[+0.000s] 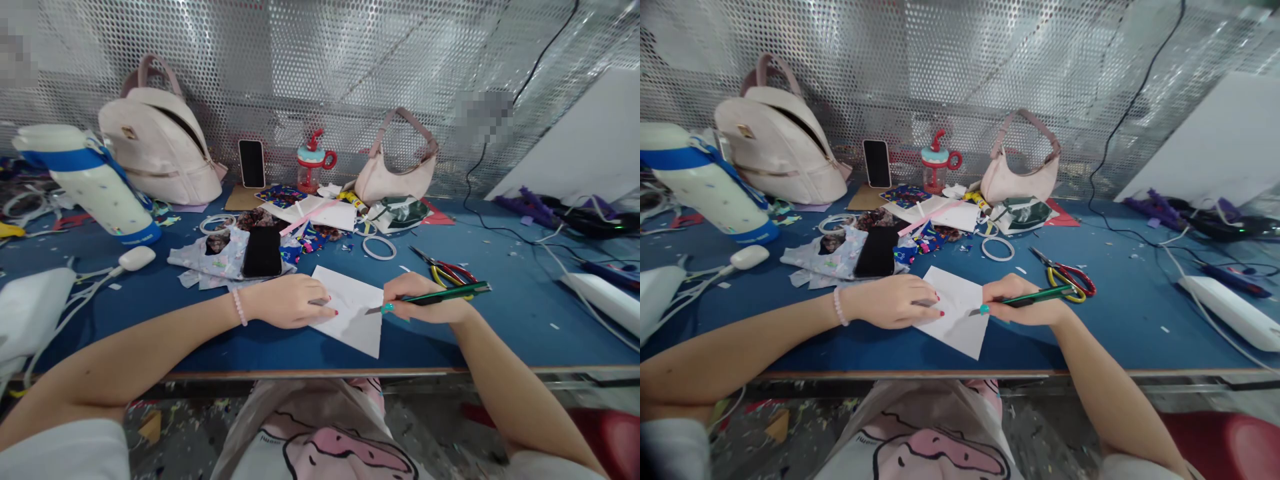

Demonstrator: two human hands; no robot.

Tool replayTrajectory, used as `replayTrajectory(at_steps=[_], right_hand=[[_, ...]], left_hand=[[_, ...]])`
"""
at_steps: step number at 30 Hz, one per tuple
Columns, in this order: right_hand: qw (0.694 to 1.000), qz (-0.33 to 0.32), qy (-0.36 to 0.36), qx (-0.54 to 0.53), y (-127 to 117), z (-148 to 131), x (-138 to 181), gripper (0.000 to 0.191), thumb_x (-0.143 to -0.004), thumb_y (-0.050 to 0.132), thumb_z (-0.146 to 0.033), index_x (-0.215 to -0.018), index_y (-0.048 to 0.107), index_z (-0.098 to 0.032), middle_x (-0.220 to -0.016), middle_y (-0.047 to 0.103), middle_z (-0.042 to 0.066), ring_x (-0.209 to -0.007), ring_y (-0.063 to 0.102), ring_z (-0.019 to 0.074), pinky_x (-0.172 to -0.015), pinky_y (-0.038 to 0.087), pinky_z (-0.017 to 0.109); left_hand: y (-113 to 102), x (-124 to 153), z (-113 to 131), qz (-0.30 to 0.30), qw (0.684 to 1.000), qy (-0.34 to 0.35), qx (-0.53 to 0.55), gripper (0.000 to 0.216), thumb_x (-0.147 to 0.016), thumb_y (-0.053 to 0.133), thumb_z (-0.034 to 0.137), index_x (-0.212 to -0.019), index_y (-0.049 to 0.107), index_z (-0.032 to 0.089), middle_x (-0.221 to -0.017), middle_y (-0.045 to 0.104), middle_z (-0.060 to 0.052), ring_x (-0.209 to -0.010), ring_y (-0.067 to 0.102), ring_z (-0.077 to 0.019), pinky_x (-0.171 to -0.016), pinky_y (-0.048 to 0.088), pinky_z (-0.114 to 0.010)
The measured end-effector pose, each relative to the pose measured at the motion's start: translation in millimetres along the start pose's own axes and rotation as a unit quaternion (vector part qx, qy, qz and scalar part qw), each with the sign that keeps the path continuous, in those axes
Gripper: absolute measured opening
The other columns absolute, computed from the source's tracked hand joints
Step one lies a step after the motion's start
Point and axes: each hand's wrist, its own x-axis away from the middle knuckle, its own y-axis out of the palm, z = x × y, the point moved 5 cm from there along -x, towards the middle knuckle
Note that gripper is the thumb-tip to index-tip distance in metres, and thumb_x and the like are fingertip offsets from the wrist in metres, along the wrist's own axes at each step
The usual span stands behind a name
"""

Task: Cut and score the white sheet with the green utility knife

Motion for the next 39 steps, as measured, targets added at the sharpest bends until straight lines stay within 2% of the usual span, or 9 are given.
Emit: replayTrajectory(at_steps=[4, 14, 23, 29, 35, 39], right_hand=[[0.999, -0.026, 0.015, 0.023, 7.0, 4.1, -3.0, 0.030, -0.094, 0.046, -0.035, -0.074, 0.055, -0.015, -0.056, 0.048, -0.004, -0.048, 0.042, 0.0065, -0.049, 0.031, 0.019], [0.999, -0.023, 0.010, 0.035, 8.9, 7.8, -3.7, 0.022, -0.093, 0.050, -0.031, -0.085, 0.062, -0.014, -0.064, 0.059, 0.000, -0.054, 0.050, 0.0078, -0.053, 0.036, 0.018], [0.999, -0.029, 0.020, 0.024, 10.8, 6.4, -6.1, 0.021, -0.092, 0.050, -0.028, -0.083, 0.061, -0.014, -0.062, 0.057, -0.001, -0.051, 0.050, 0.0073, -0.052, 0.037, 0.018], [0.998, -0.050, 0.032, 0.008, 17.0, 7.4, -11.9, 0.020, -0.088, 0.058, -0.033, -0.091, 0.062, -0.014, -0.079, 0.065, 0.004, -0.065, 0.057, 0.0106, -0.063, 0.045, 0.021], [0.997, -0.067, 0.021, 0.022, 27.8, 9.0, -20.2, 0.023, -0.091, 0.050, -0.030, -0.100, 0.065, -0.014, -0.093, 0.067, 0.010, -0.081, 0.062, 0.0152, -0.073, 0.048, 0.025], [0.996, -0.083, 0.020, 0.029, 31.6, 10.9, -20.9, 0.024, -0.092, 0.049, -0.030, -0.099, 0.066, -0.015, -0.094, 0.068, 0.010, -0.084, 0.062, 0.0161, -0.074, 0.047, 0.026]], left_hand=[[0.0, 0.0, 0.1, 0.020, 1.000, -0.005, -0.014, 0.029, -0.098, 0.040, 0.024, -0.113, 0.063, 0.018, -0.108, 0.065, -0.013, -0.098, 0.061, -0.0223, -0.084, 0.050, -0.035], [4.9, 3.2, -3.3, 0.028, 1.000, 0.009, 0.006, 0.029, -0.095, 0.040, 0.020, -0.111, 0.063, 0.012, -0.114, 0.066, -0.014, -0.104, 0.061, -0.0226, -0.090, 0.049, -0.036], [4.2, 3.0, -2.1, 0.044, 0.999, 0.008, 0.007, 0.029, -0.092, 0.042, 0.017, -0.110, 0.063, 0.008, -0.112, 0.067, -0.015, -0.102, 0.063, -0.0239, -0.087, 0.051, -0.037], [3.6, 4.0, -2.6, 0.070, 0.997, 0.008, 0.015, 0.028, -0.091, 0.043, 0.015, -0.108, 0.065, 0.009, -0.109, 0.068, -0.015, -0.103, 0.064, -0.0224, -0.089, 0.052, -0.034], [2.4, 4.0, -2.5, 0.085, 0.996, 0.007, 0.020, 0.029, -0.090, 0.042, 0.014, -0.104, 0.066, 0.007, -0.108, 0.069, -0.016, -0.100, 0.065, -0.0224, -0.084, 0.054, -0.033], [2.9, 3.4, -2.6, 0.085, 0.996, 0.004, 0.018, 0.028, -0.090, 0.042, 0.014, -0.103, 0.066, 0.008, -0.108, 0.069, -0.015, -0.100, 0.065, -0.0223, -0.085, 0.054, -0.032]])
